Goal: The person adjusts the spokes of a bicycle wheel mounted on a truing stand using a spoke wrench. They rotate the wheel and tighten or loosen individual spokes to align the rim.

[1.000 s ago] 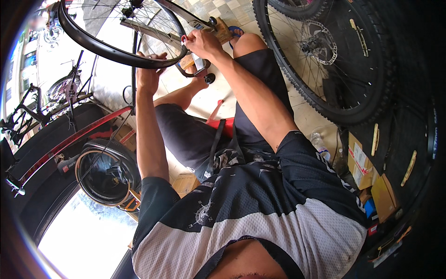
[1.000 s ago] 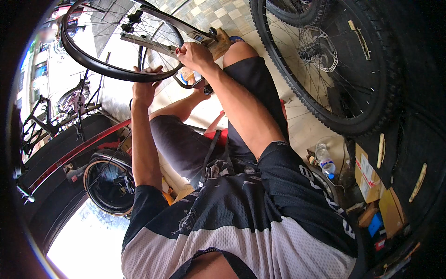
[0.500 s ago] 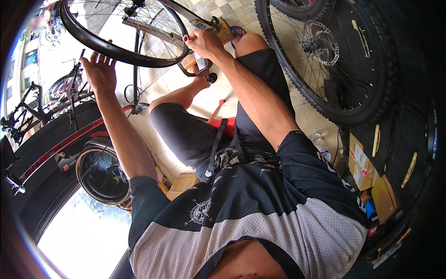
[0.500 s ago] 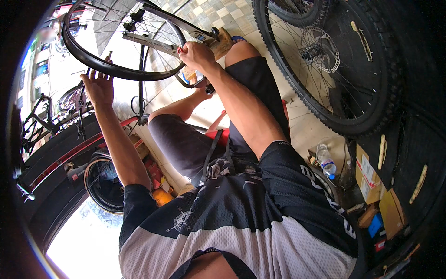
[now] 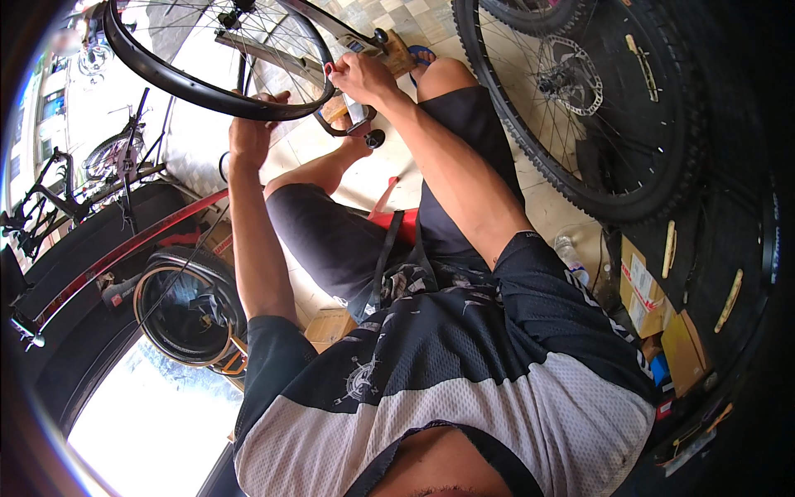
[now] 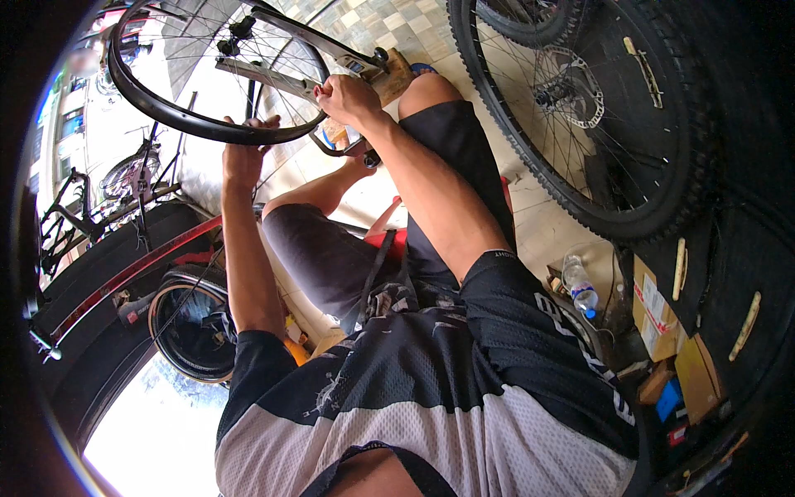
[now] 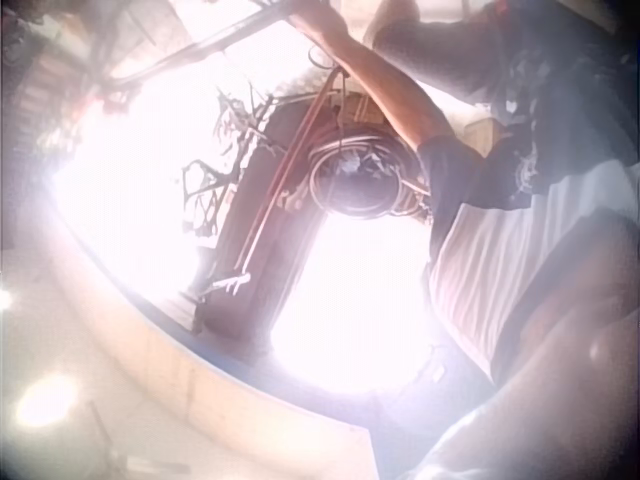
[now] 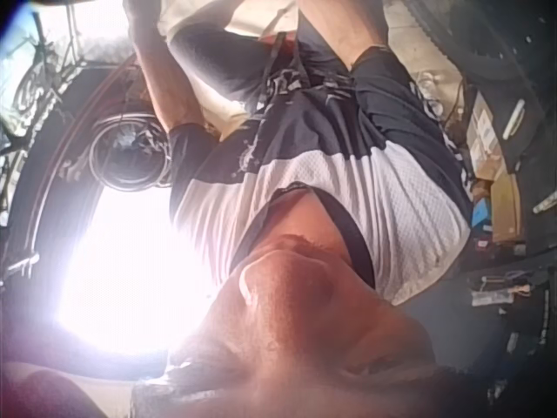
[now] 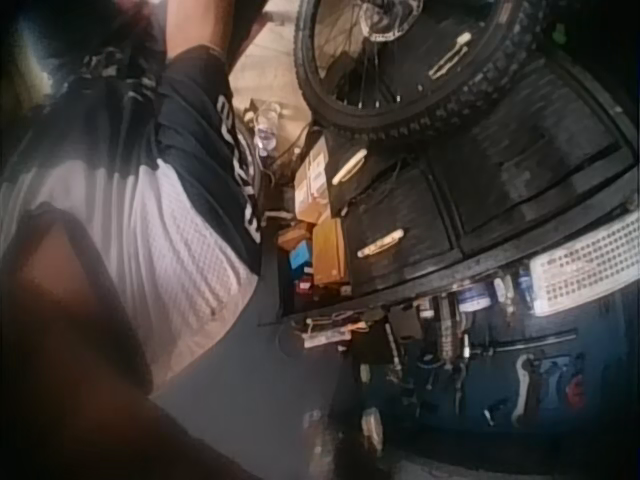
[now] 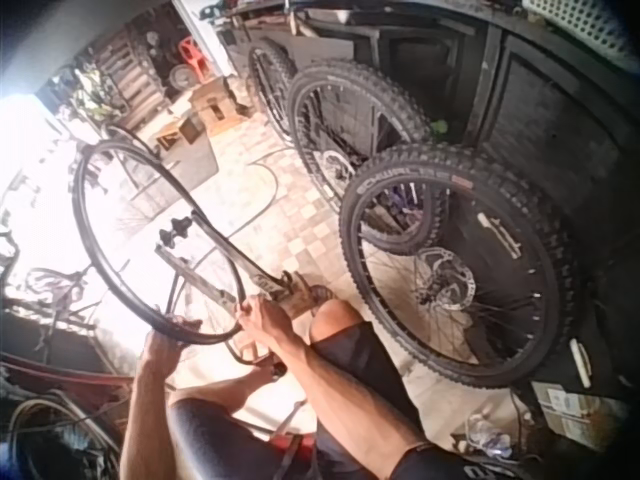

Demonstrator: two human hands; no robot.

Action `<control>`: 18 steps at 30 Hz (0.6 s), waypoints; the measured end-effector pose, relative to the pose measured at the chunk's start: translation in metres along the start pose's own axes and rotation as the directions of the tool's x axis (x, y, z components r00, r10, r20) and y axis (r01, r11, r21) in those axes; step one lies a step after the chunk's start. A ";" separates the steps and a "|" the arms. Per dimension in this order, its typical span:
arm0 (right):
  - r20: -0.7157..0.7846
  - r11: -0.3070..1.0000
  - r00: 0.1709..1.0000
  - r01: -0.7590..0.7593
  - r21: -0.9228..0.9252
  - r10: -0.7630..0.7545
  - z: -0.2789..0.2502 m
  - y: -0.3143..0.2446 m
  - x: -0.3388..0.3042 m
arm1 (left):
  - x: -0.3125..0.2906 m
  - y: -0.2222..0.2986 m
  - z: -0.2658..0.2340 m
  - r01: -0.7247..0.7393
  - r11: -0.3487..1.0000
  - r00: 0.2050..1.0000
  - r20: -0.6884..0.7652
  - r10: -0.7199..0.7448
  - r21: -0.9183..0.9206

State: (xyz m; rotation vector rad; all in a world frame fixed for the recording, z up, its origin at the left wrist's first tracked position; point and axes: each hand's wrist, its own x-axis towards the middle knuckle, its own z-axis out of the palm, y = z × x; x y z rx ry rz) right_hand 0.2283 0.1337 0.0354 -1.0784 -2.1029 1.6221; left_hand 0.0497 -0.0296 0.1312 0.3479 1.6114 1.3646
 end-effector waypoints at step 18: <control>-0.001 0.999 0.999 0.038 0.026 -0.038 0.001 0.001 0.002 | -0.001 0.052 0.000 -0.103 0.994 0.940 -0.323 0.112 0.045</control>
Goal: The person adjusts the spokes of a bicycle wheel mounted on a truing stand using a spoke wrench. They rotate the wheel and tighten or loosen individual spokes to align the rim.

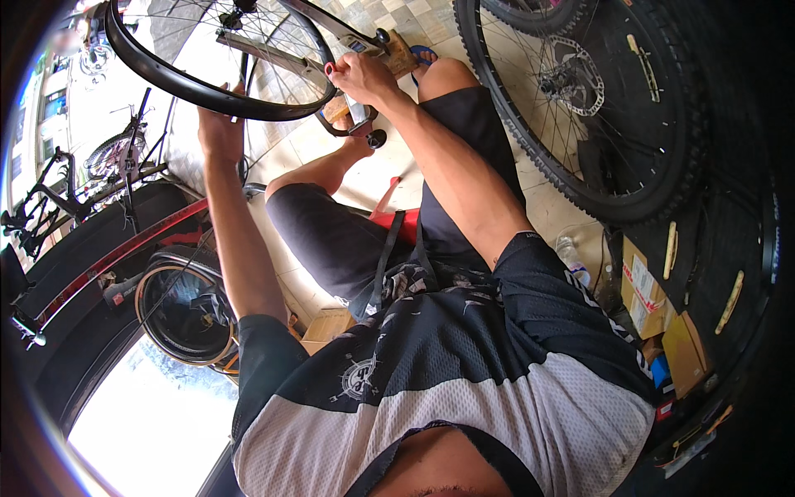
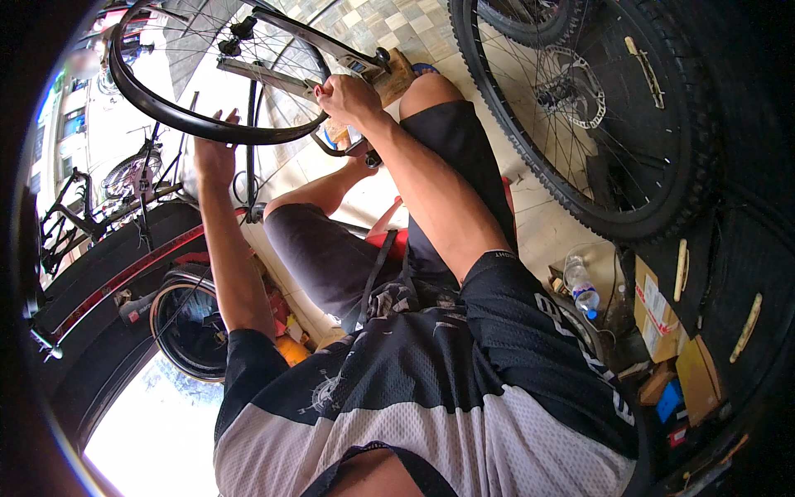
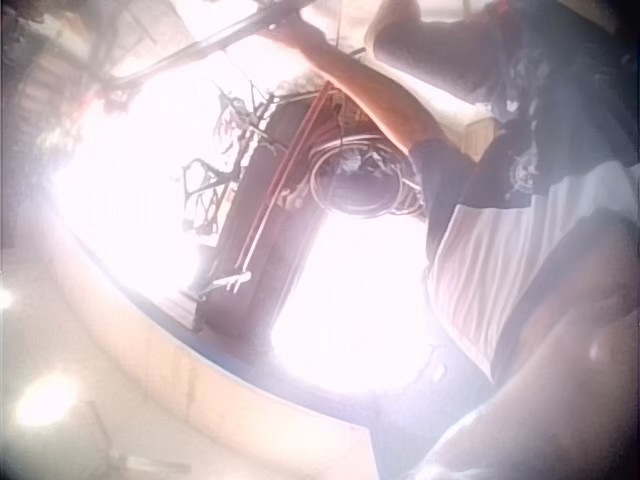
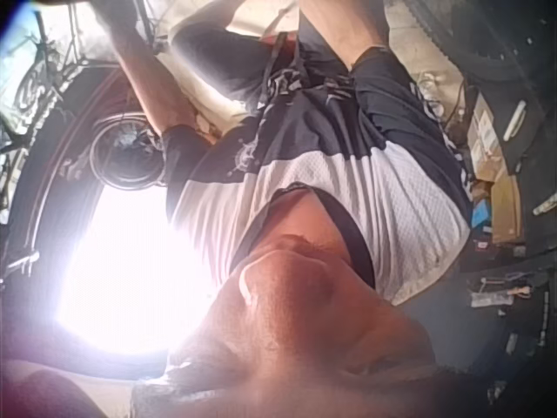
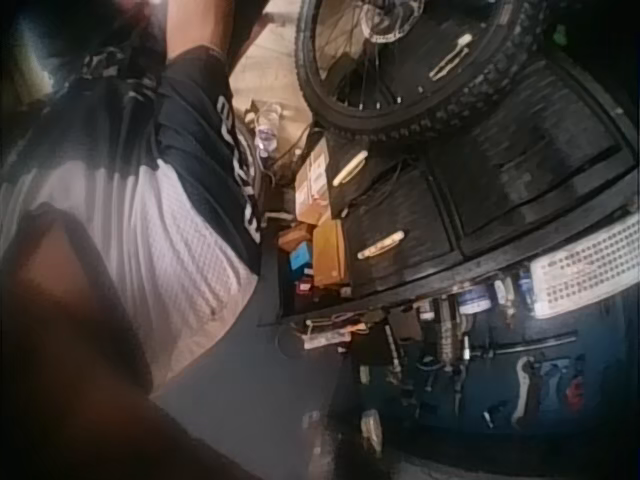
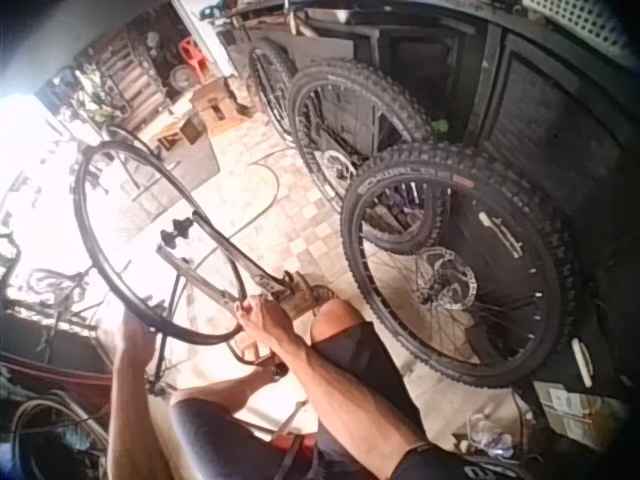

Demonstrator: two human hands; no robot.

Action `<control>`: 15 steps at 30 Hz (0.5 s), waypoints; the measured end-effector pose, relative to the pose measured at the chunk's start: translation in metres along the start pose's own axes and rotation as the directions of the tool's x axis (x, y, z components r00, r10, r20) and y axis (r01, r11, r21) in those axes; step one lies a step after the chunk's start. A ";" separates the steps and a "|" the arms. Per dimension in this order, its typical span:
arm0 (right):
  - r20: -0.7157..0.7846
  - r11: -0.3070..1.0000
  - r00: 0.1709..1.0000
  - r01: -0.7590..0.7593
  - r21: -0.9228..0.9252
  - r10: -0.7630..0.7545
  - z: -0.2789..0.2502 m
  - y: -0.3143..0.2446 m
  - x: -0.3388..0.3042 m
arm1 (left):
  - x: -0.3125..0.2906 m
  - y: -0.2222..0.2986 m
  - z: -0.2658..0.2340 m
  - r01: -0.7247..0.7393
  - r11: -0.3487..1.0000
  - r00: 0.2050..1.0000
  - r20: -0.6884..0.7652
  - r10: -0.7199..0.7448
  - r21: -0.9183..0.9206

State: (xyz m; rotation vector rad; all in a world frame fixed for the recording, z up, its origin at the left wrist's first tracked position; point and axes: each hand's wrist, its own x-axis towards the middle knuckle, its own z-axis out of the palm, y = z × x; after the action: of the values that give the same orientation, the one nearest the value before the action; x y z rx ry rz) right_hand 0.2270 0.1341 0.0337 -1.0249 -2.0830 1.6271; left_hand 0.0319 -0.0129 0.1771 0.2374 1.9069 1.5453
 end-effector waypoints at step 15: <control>0.008 1.000 1.000 -0.009 -0.015 0.009 0.001 0.000 0.000 | -0.005 0.049 -0.006 -0.135 0.983 0.985 0.091 0.147 -0.126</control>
State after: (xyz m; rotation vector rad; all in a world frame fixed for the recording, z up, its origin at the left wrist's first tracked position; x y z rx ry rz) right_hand 0.2266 0.1337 0.0339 -1.0354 -2.1023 1.6253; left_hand 0.0197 -0.0065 0.2247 0.3972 1.7447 1.7022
